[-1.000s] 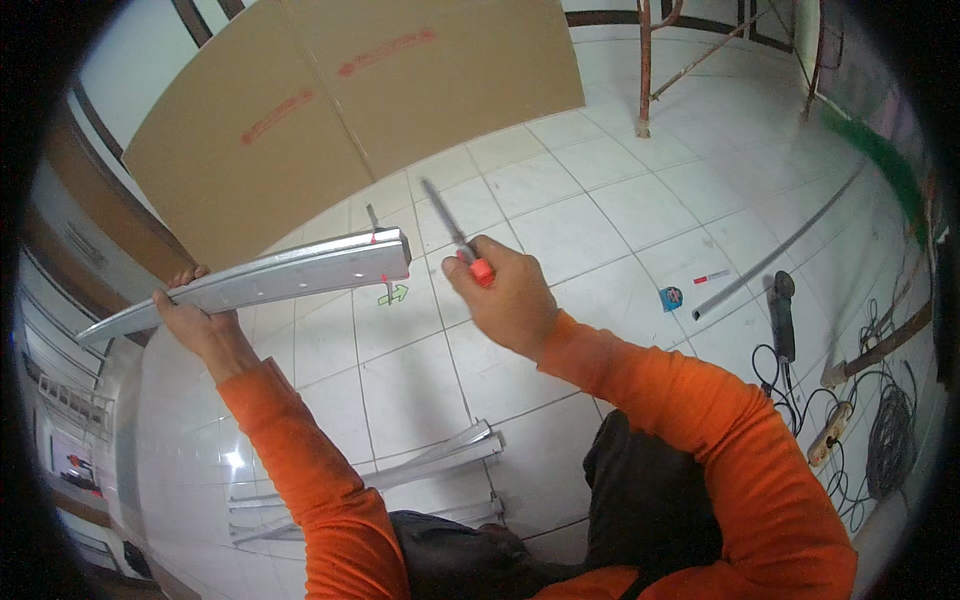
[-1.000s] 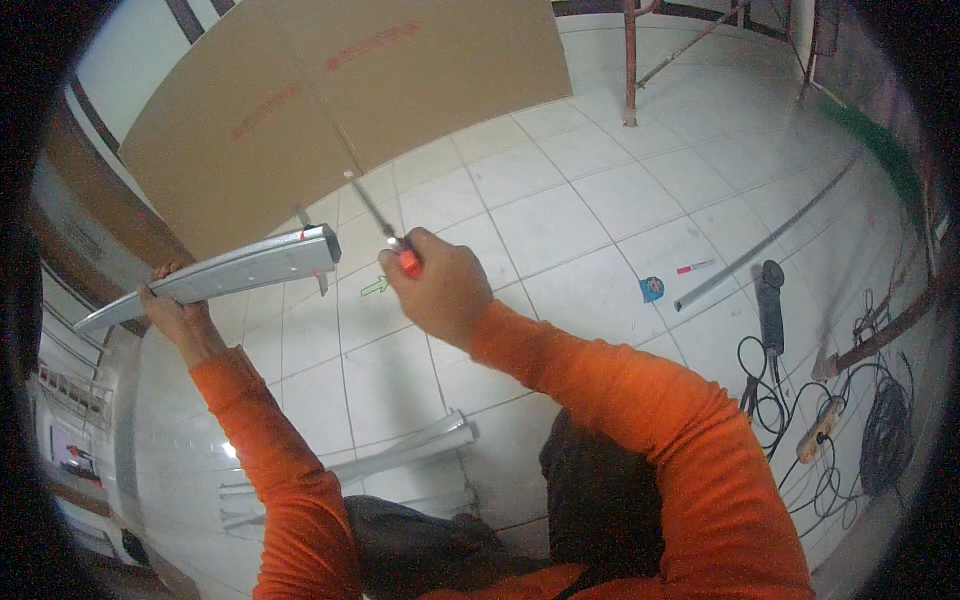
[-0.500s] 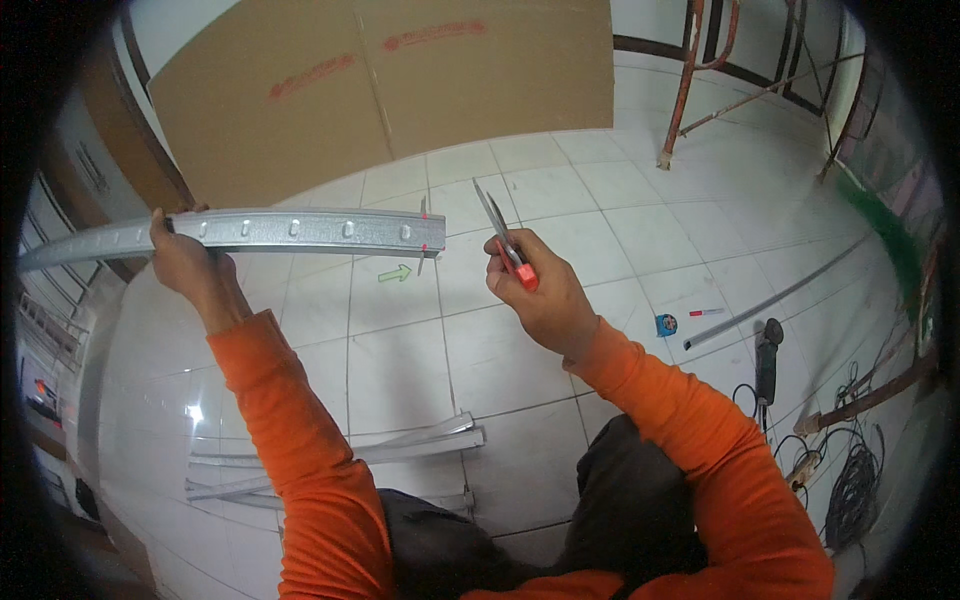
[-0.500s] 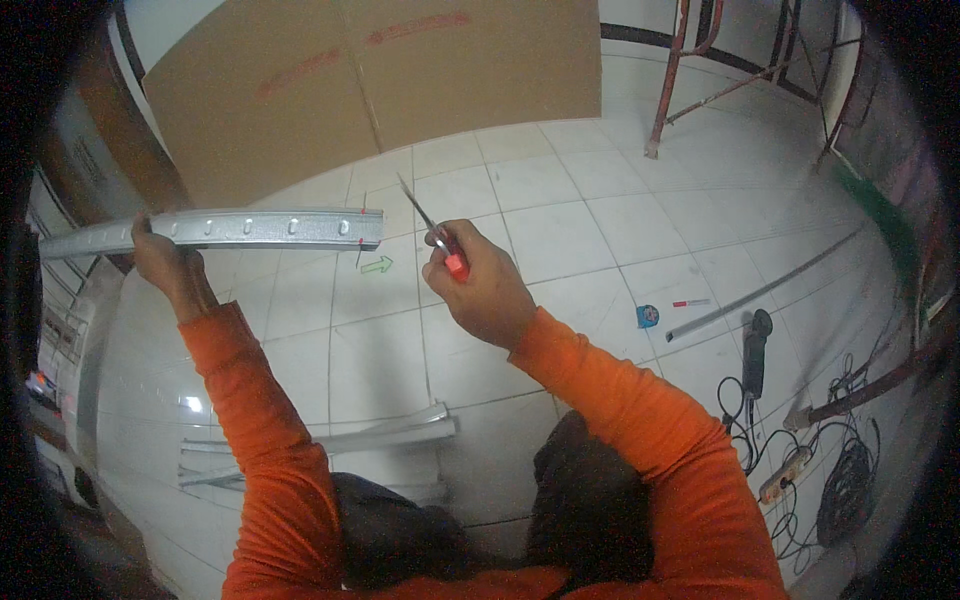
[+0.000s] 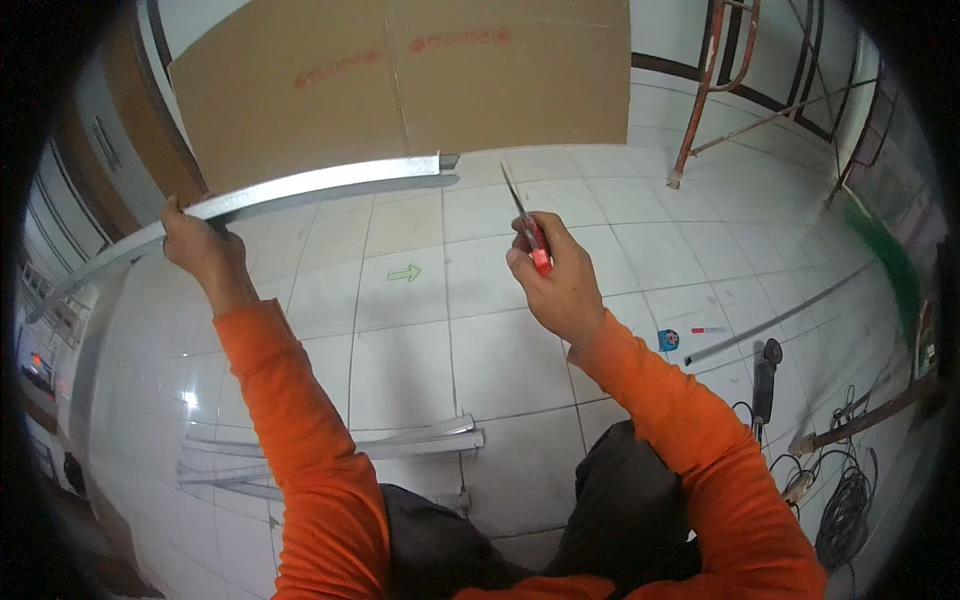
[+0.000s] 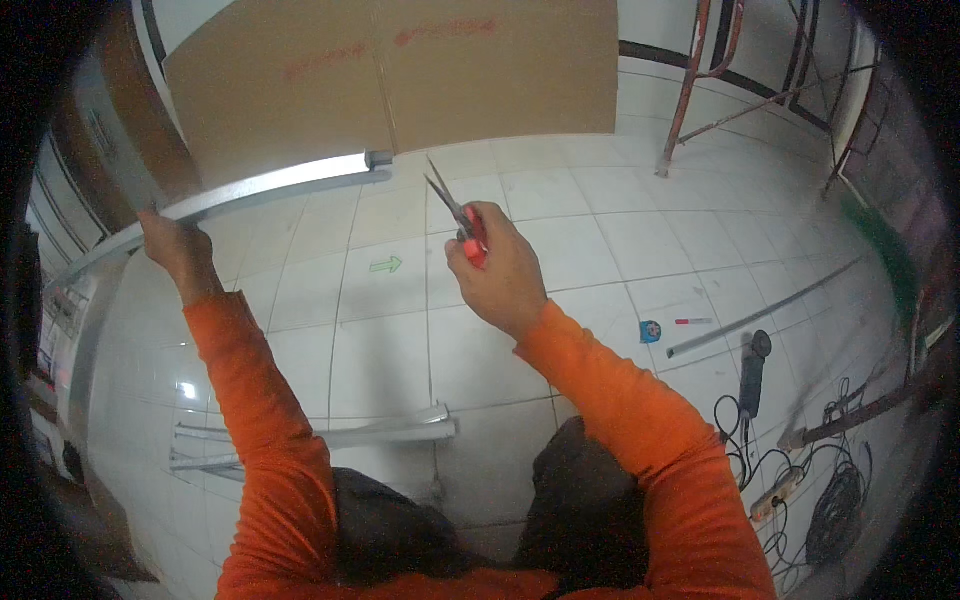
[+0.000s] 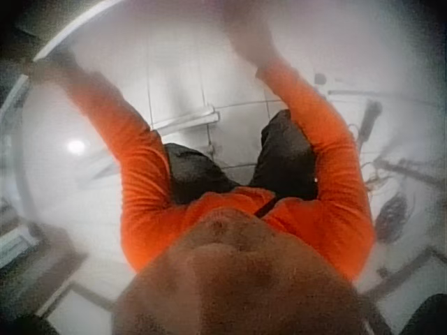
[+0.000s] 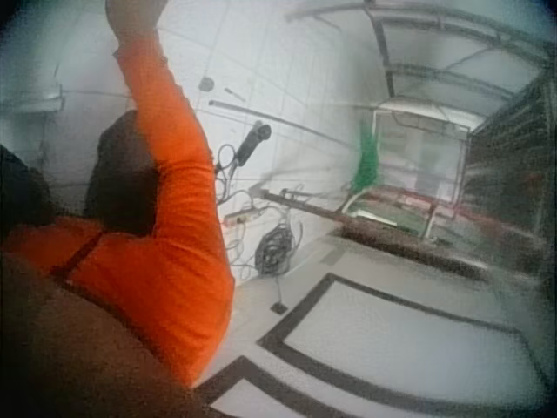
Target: The person uses pliers and shears to cut and trim metal framing pieces while sitting on a tiled floor.
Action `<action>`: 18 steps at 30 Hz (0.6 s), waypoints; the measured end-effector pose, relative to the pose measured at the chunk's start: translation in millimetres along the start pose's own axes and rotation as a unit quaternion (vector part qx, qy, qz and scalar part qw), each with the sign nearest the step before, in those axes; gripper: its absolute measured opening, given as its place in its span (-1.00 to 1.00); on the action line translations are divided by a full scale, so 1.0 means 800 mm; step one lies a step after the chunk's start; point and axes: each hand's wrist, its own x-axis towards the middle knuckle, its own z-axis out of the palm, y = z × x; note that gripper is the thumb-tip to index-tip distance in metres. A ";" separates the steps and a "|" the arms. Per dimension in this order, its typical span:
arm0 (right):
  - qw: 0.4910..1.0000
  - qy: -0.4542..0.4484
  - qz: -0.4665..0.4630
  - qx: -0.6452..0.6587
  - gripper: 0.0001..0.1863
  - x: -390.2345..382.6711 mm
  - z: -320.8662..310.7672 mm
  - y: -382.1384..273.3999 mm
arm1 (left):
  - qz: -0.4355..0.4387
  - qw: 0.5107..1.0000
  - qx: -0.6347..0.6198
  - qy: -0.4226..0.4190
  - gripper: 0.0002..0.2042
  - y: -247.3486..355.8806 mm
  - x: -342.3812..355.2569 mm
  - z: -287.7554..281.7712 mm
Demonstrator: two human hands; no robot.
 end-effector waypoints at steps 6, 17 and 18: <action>0.986 0.023 -0.097 -0.134 -0.65 0.049 -0.002 -0.007 | -0.010 0.996 0.061 0.058 -0.64 -0.008 0.013 -0.004; 0.989 -0.020 -0.117 -0.090 -0.65 0.038 0.017 -0.009 | -0.101 0.992 0.074 0.032 -0.63 -0.033 0.015 -0.005; 0.987 -0.015 -0.128 -0.091 -0.66 0.037 0.017 -0.009 | -0.100 0.990 0.082 0.051 -0.63 -0.036 0.015 -0.005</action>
